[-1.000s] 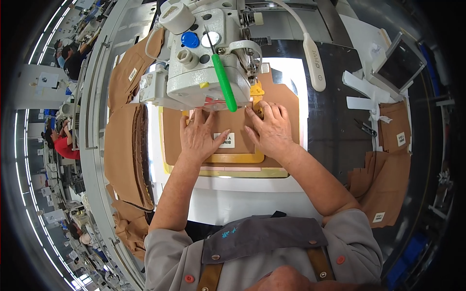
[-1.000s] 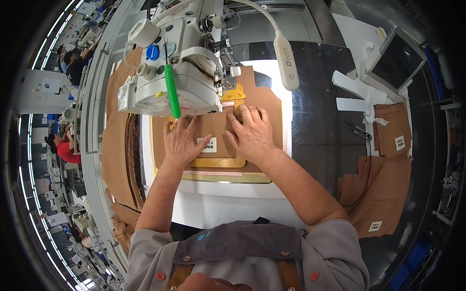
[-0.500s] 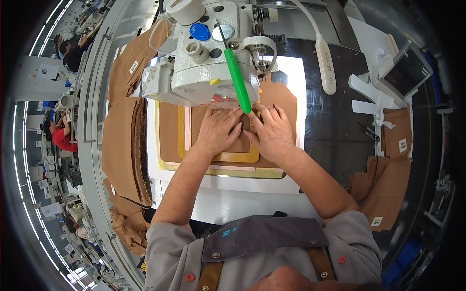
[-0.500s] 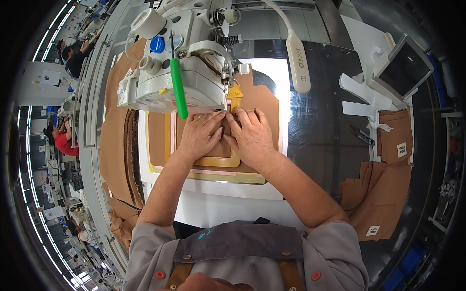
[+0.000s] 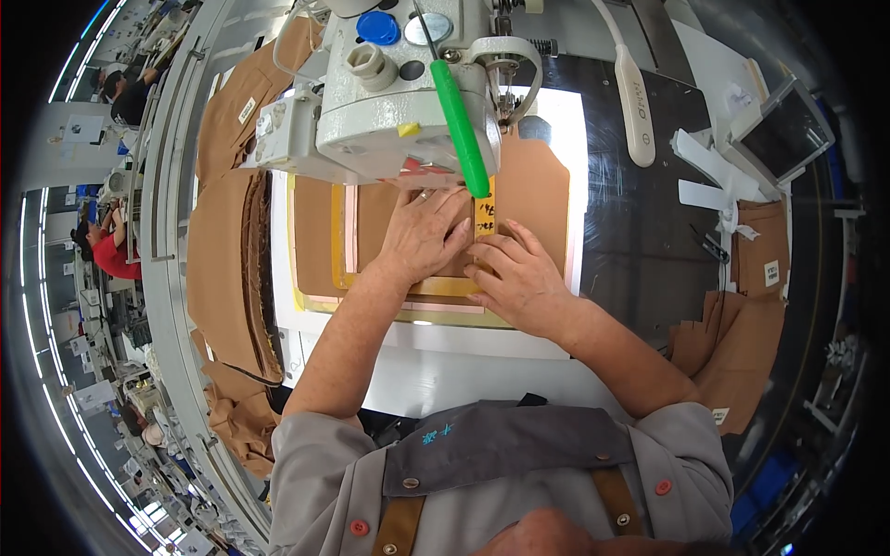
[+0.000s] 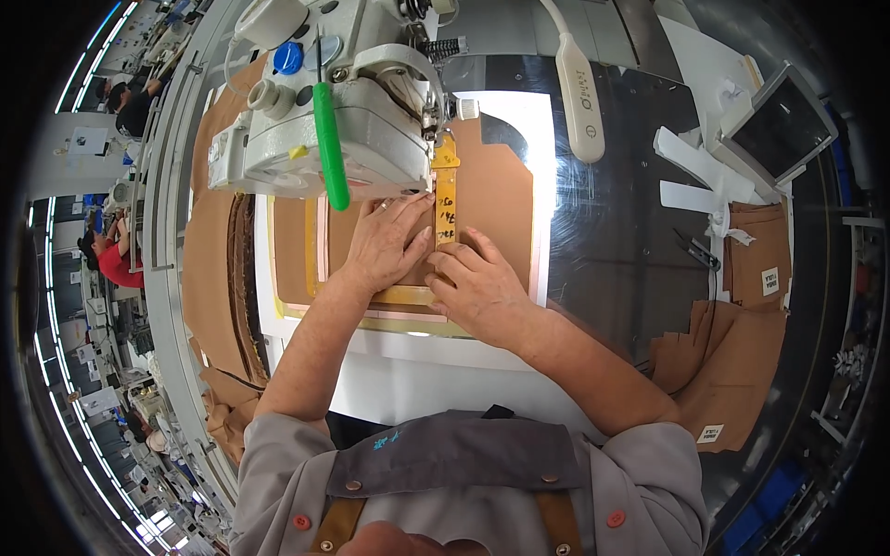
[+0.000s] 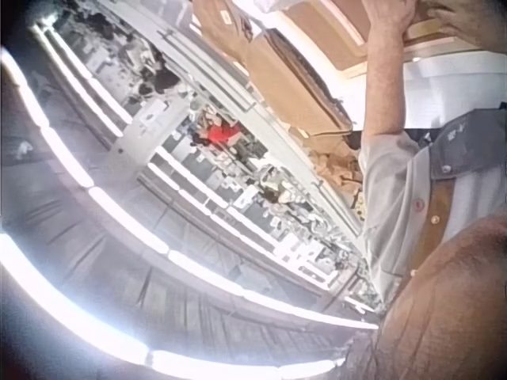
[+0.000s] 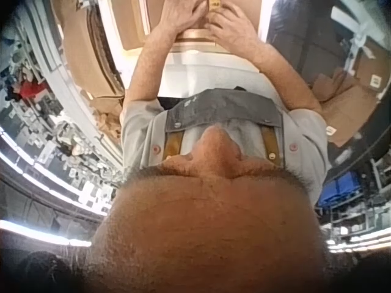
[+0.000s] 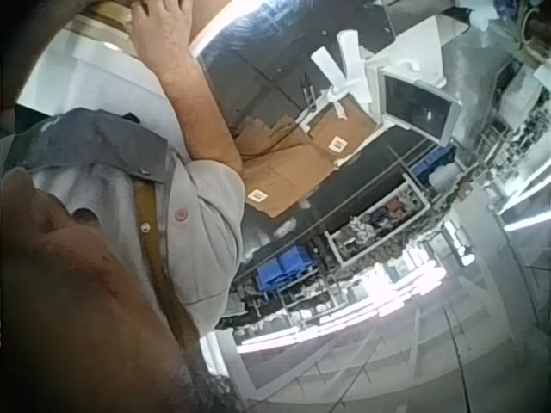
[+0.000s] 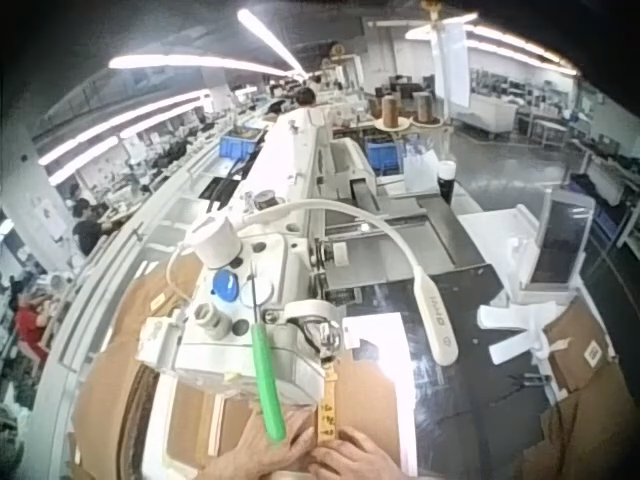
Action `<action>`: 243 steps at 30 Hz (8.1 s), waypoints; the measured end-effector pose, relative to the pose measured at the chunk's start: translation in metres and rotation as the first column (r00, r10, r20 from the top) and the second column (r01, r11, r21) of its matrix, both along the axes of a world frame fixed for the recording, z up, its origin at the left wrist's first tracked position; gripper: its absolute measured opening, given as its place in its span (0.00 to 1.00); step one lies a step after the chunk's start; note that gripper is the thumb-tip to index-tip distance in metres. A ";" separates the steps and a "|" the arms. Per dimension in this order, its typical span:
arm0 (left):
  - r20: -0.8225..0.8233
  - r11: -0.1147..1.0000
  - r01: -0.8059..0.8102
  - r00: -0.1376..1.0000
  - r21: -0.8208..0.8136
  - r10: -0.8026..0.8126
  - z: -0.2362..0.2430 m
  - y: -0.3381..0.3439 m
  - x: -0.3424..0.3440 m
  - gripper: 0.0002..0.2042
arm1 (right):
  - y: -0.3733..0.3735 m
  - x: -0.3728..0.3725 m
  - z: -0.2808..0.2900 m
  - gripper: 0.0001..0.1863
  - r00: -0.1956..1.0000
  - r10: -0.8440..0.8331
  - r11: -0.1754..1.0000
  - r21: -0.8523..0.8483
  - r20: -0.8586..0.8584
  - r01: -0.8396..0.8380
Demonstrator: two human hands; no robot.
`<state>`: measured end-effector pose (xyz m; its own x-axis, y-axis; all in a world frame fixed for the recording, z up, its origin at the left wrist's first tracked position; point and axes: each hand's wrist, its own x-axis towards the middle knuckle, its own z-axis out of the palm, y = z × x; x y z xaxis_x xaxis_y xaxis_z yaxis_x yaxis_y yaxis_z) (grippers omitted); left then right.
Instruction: Attaching labels to fabric pieces using an industrial sewing machine.
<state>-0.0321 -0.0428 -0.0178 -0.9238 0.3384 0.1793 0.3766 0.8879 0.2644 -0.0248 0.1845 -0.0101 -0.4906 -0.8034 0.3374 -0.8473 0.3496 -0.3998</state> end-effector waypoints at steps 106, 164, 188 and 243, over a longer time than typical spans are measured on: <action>-0.045 0.868 -0.485 0.870 0.107 0.492 -0.013 -0.100 0.054 0.32 | -0.011 -0.075 -0.013 0.19 0.923 -0.231 0.963 0.061 -0.308 0.261; -0.052 0.982 -0.185 0.982 -0.023 0.184 0.009 0.009 0.033 0.31 | 0.119 -0.085 0.011 0.17 0.929 -0.255 0.941 0.154 -0.270 0.303; -0.138 0.979 -0.174 0.972 0.108 0.188 -0.005 0.008 0.040 0.34 | 0.063 -0.046 0.018 0.31 0.948 -0.293 0.948 0.090 -0.124 0.305; -0.100 0.577 -0.204 0.887 0.791 0.450 0.043 -0.039 0.016 0.47 | -0.001 -0.063 -0.011 0.33 0.948 -0.278 0.957 0.047 -0.154 0.288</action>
